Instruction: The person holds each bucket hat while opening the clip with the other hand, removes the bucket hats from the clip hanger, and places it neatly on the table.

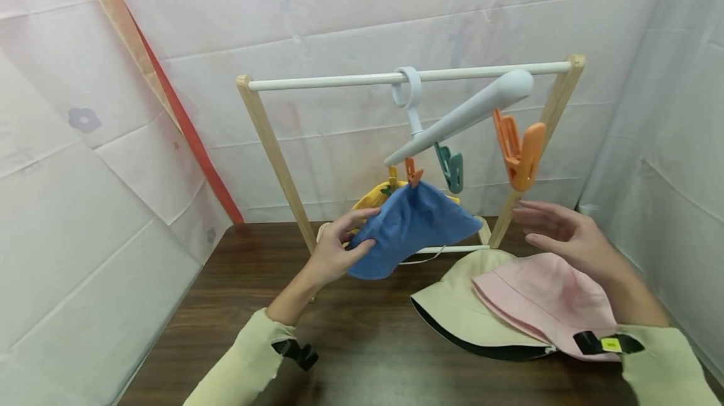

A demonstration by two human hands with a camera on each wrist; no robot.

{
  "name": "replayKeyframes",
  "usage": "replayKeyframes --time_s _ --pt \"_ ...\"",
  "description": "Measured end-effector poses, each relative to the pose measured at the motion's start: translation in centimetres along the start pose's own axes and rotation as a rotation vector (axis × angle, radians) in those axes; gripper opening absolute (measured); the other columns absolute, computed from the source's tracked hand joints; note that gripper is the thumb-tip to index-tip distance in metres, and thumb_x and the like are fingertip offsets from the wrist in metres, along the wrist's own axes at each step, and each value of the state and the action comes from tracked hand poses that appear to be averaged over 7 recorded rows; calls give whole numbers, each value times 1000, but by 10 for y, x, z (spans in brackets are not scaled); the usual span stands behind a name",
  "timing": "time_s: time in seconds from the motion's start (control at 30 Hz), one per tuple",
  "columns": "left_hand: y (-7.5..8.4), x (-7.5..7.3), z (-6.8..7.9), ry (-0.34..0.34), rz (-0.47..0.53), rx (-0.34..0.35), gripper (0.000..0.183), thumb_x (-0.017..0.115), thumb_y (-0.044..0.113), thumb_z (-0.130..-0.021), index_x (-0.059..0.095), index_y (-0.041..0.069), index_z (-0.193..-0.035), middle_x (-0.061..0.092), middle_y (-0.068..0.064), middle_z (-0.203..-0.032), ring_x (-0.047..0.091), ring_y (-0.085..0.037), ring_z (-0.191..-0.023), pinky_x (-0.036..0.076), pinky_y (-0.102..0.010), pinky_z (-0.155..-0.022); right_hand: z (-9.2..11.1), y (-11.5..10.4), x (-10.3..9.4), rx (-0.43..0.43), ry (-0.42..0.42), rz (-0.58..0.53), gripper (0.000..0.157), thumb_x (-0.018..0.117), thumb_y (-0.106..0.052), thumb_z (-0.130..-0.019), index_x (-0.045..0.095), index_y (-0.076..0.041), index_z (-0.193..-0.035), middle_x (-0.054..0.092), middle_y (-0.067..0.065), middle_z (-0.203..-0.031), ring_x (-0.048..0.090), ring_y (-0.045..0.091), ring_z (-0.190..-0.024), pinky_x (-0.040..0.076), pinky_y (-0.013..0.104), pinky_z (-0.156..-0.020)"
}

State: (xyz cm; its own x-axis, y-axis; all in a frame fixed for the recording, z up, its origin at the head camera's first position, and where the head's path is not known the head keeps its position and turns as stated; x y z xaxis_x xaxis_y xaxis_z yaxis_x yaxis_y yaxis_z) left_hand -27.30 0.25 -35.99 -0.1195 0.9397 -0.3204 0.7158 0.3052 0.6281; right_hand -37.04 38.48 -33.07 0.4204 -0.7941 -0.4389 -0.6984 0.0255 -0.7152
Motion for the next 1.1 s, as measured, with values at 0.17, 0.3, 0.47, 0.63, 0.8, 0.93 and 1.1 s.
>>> replayKeyframes --time_s 0.17,0.3,0.47,0.63,0.8,0.93,1.1 --pt "0 0 -1 0 7 -1 52 75 -3 -101 66 3 -152 71 -21 -148 72 -28 -108 61 -25 -91 -5 -2 4 -18 -4 18 63 63 23 -100 51 11 -160 80 -4 -145 77 1 -128 62 15 -98" --pt "-1 1 -1 4 11 -3 51 75 -2 -101 66 2 -151 72 -22 -144 72 -27 -107 61 -24 -90 -8 -2 5 -7 27 93 64 62 25 -98 54 8 -159 81 -8 -142 78 -1 -125 62 14 -96" --pt "-1 1 -2 1 14 -3 51 74 -3 -101 66 3 -152 72 -23 -144 71 -33 -108 60 -24 -91 -14 -4 7 6 51 171 65 64 23 -98 55 5 -160 80 -12 -142 76 -4 -125 61 12 -95" --pt "-1 2 -3 -2 24 -3 52 74 -3 -101 65 3 -153 73 -23 -141 71 -33 -107 60 -24 -89 -23 -7 13 -6 47 145 67 65 23 -98 55 2 -161 80 -10 -143 76 -1 -127 61 12 -97" --pt "0 2 -5 -4 34 2 53 74 -3 -101 64 3 -153 73 -23 -137 70 -28 -106 60 -25 -88 -33 -8 21 -26 28 99 68 64 24 -98 54 2 -162 80 -8 -143 77 -1 -127 61 14 -98" --pt "-1 2 -5 -4 35 2 54 74 -3 -101 64 3 -154 73 -23 -136 69 -22 -105 60 -24 -87 -39 -8 27 -17 25 100 66 64 21 -100 54 1 -163 80 -10 -144 77 -1 -127 62 14 -98" --pt "-1 1 -7 -1 27 17 53 73 -3 -101 65 3 -153 74 -23 -136 69 -20 -103 60 -24 -86 -45 -8 33 -17 23 145 66 65 20 -101 54 1 -163 79 -12 -144 77 -2 -127 61 14 -98"
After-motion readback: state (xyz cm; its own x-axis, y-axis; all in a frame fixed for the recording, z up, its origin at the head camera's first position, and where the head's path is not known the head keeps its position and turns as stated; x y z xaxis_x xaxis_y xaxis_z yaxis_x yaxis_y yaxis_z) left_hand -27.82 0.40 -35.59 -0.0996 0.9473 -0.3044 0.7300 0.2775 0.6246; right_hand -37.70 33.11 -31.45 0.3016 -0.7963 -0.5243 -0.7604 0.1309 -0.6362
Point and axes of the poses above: each hand's wrist, its own z-axis away from the middle knuckle, its own x-axis out of the palm, y = z × x, the point moved 9 cm from there along -z, towards the middle knuckle
